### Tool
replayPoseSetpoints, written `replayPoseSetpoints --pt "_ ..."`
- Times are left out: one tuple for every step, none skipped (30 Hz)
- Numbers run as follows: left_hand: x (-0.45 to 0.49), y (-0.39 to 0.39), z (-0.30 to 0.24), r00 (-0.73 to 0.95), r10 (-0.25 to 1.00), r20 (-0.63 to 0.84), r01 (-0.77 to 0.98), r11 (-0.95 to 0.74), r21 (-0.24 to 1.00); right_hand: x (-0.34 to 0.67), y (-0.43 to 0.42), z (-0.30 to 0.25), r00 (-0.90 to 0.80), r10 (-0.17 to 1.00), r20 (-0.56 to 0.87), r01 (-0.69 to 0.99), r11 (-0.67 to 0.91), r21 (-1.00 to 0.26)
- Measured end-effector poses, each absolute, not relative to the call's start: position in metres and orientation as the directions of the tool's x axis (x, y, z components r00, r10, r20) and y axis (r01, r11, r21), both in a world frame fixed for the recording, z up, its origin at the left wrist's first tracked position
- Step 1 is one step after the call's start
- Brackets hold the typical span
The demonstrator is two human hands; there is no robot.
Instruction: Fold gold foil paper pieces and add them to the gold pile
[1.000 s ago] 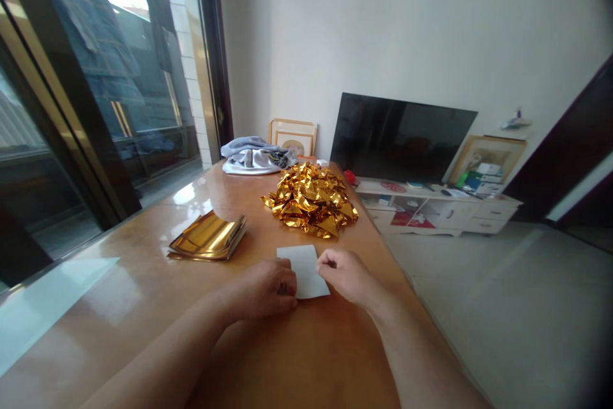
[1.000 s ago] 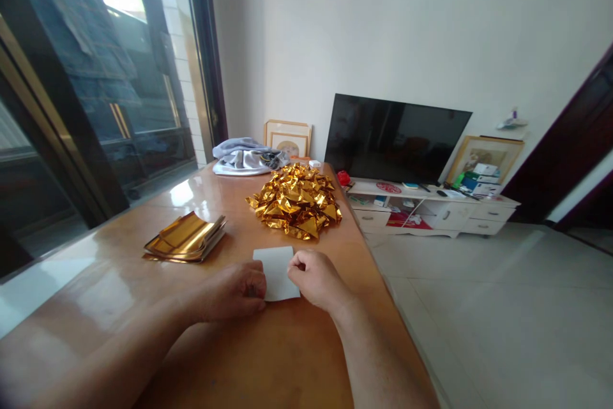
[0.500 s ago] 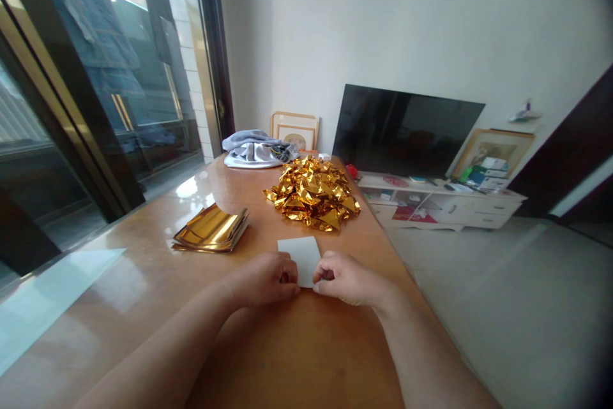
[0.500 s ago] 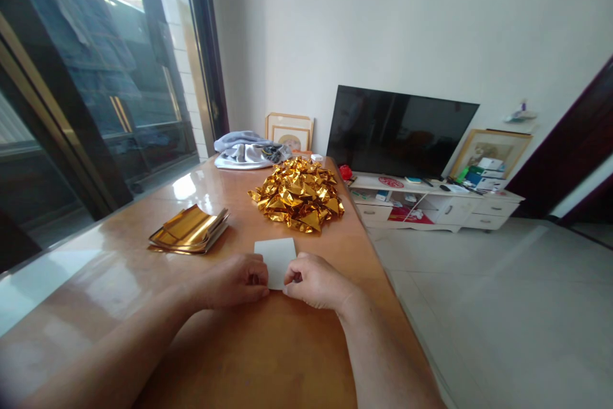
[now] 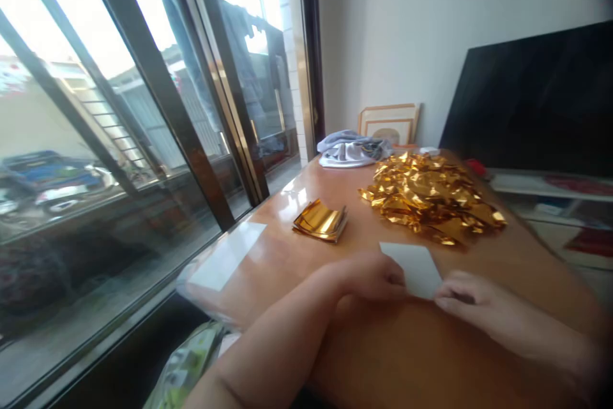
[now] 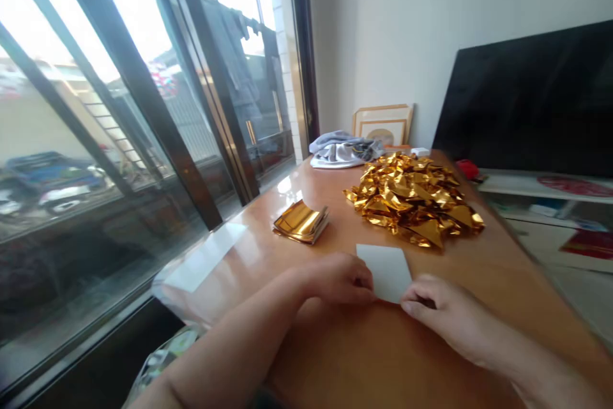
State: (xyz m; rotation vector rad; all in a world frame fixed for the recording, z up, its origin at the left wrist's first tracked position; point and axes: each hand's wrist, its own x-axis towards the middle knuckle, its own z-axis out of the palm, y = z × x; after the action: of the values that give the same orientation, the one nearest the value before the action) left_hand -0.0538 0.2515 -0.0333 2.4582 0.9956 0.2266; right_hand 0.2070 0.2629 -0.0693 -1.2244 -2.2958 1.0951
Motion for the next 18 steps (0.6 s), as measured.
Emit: replayPoseSetpoints --pt "-0.055 0.252 -0.034 0.713 0.701 -0.027 0.621 -0.613 0.489 0.209 0.265 -0.073 -0.588 0.802 -0.099 0.57 0.325 -0.754" --pt "-0.055 0.252 -0.034 0.703 0.711 -0.03 0.63 -0.602 0.49 0.21 0.267 -0.077 -0.597 0.792 -0.126 0.571 0.309 -0.76" --pt "-0.056 0.252 -0.035 0.696 0.717 -0.041 0.639 -0.592 0.491 0.212 0.268 -0.079 -0.593 0.792 -0.142 0.573 0.292 -0.766" --pt "-0.056 0.252 -0.035 0.69 0.722 -0.05 0.645 -0.581 0.497 0.213 0.268 -0.081 -0.592 0.791 -0.154 0.571 0.277 -0.773" --pt "-0.056 0.251 -0.035 0.684 0.727 -0.06 0.65 -0.571 0.502 0.214 0.269 -0.083 -0.592 0.79 -0.161 0.569 0.267 -0.778" --pt "-0.056 0.251 -0.035 0.68 0.73 -0.068 0.654 -0.562 0.507 0.215 0.269 -0.085 -0.59 0.79 -0.165 0.567 0.26 -0.782" --pt "-0.057 0.251 -0.035 0.675 0.734 -0.076 0.659 -0.553 0.511 0.216 0.27 -0.086 -0.59 0.79 -0.167 0.566 0.256 -0.784" --pt "-0.057 0.25 -0.034 0.67 0.738 -0.083 0.664 -0.544 0.513 0.217 0.271 -0.088 -0.588 0.791 -0.167 0.566 0.255 -0.784" --pt "-0.057 0.25 -0.034 0.664 0.743 -0.09 0.669 -0.536 0.515 0.217 0.272 -0.09 -0.585 0.793 -0.168 0.567 0.253 -0.784" --pt "-0.057 0.25 -0.034 0.657 0.747 -0.097 0.675 -0.527 0.515 0.217 0.273 -0.092 -0.581 0.796 -0.17 0.568 0.248 -0.785" --pt "-0.056 0.25 -0.033 0.651 0.752 -0.103 0.682 -0.52 0.515 0.218 0.274 -0.093 -0.58 0.795 -0.176 0.569 0.24 -0.787" --pt "-0.056 0.25 -0.033 0.646 0.756 -0.11 0.687 -0.512 0.515 0.218 0.274 -0.093 -0.578 0.795 -0.184 0.568 0.23 -0.79" --pt "-0.056 0.25 -0.032 0.642 0.758 -0.116 0.691 -0.507 0.515 0.217 0.273 -0.092 -0.58 0.791 -0.193 0.564 0.219 -0.797" --pt "-0.056 0.249 -0.032 0.639 0.759 -0.124 0.695 -0.502 0.515 0.217 0.272 -0.091 -0.586 0.784 -0.204 0.558 0.208 -0.804" --pt "-0.056 0.249 -0.031 0.637 0.759 -0.133 0.699 -0.495 0.516 0.216 0.271 -0.09 -0.592 0.778 -0.211 0.551 0.2 -0.81" --pt "-0.055 0.249 -0.03 0.634 0.76 -0.143 0.702 -0.489 0.518 0.216 0.269 -0.087 -0.598 0.773 -0.214 0.545 0.196 -0.815" --pt "-0.055 0.248 -0.029 0.632 0.76 -0.152 0.705 -0.483 0.52 0.215 0.268 -0.085 -0.599 0.772 -0.213 0.542 0.195 -0.817" --pt "-0.055 0.247 -0.027 0.629 0.761 -0.16 0.709 -0.476 0.521 0.213 0.266 -0.083 -0.582 0.788 -0.201 0.545 0.195 -0.815"
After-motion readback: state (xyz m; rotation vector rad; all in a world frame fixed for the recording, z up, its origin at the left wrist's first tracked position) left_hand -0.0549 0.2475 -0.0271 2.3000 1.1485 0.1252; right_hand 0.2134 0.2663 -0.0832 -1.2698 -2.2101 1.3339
